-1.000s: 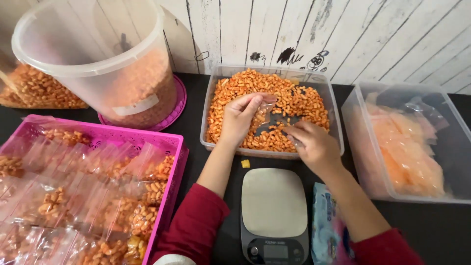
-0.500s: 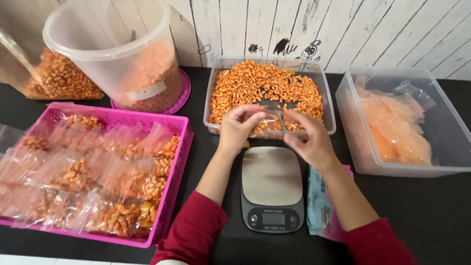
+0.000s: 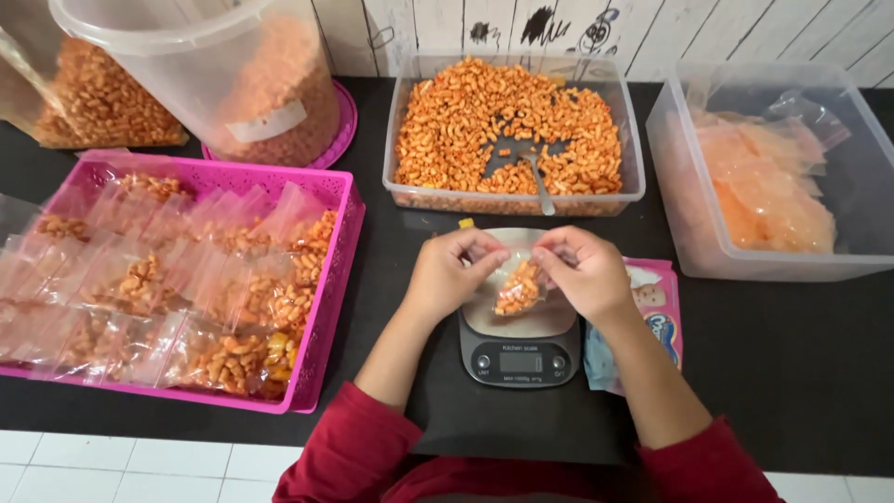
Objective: Portioning and weighing small snacks into plastic bags using a spoon and a digital scale.
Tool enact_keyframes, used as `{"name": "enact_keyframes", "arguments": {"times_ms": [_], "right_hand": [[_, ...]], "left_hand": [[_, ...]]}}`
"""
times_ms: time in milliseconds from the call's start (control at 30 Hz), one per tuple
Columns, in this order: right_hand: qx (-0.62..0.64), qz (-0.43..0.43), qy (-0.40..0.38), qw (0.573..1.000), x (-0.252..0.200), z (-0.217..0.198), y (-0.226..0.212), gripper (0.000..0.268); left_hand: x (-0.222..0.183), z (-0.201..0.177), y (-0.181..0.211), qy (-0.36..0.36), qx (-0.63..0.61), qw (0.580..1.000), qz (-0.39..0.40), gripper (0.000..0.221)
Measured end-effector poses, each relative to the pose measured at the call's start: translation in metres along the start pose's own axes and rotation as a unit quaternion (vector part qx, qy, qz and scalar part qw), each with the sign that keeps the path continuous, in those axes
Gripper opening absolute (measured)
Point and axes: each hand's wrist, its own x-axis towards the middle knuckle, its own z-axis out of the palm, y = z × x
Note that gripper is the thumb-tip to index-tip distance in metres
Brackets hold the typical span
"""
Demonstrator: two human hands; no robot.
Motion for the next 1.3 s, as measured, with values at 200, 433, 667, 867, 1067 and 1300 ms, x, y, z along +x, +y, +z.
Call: {"name": "enact_keyframes", "arguments": {"times_ms": [200, 433, 667, 867, 1067, 1300], "right_hand": [[-0.276, -0.218, 0.084, 0.932, -0.005, -0.005, 0.007, 0.041], [-0.245, -0.197, 0.092, 0.945, -0.006, -0.021, 0.004, 0.025], [-0.234, -0.156, 0.081, 0.956, -0.006, -0.021, 0.003, 0.021], [-0.232, -0.153, 0.072, 0.958, -0.006, -0.02, 0.008, 0.022], [-0.191, -0.108, 0.024, 0.975, -0.009, -0.007, -0.002, 0.036], [-0.163, -0.008, -0.017, 0.986, -0.006, 0.02, -0.038, 0.008]], "left_hand": [[-0.008, -0.015, 0.014, 0.03, 0.214, 0.971, 0.1, 0.043], [-0.005, -0.011, -0.015, 0.081, 0.247, 0.961, 0.099, 0.035], [-0.005, -0.001, -0.018, 0.052, 0.222, 0.971, 0.069, 0.031], [-0.001, 0.01, -0.027, 0.043, 0.2, 0.974, 0.094, 0.035], [-0.009, 0.016, -0.007, 0.069, 0.056, 0.992, 0.094, 0.034], [-0.028, -0.025, 0.052, 0.041, 0.091, 0.995, -0.002, 0.047]]}}
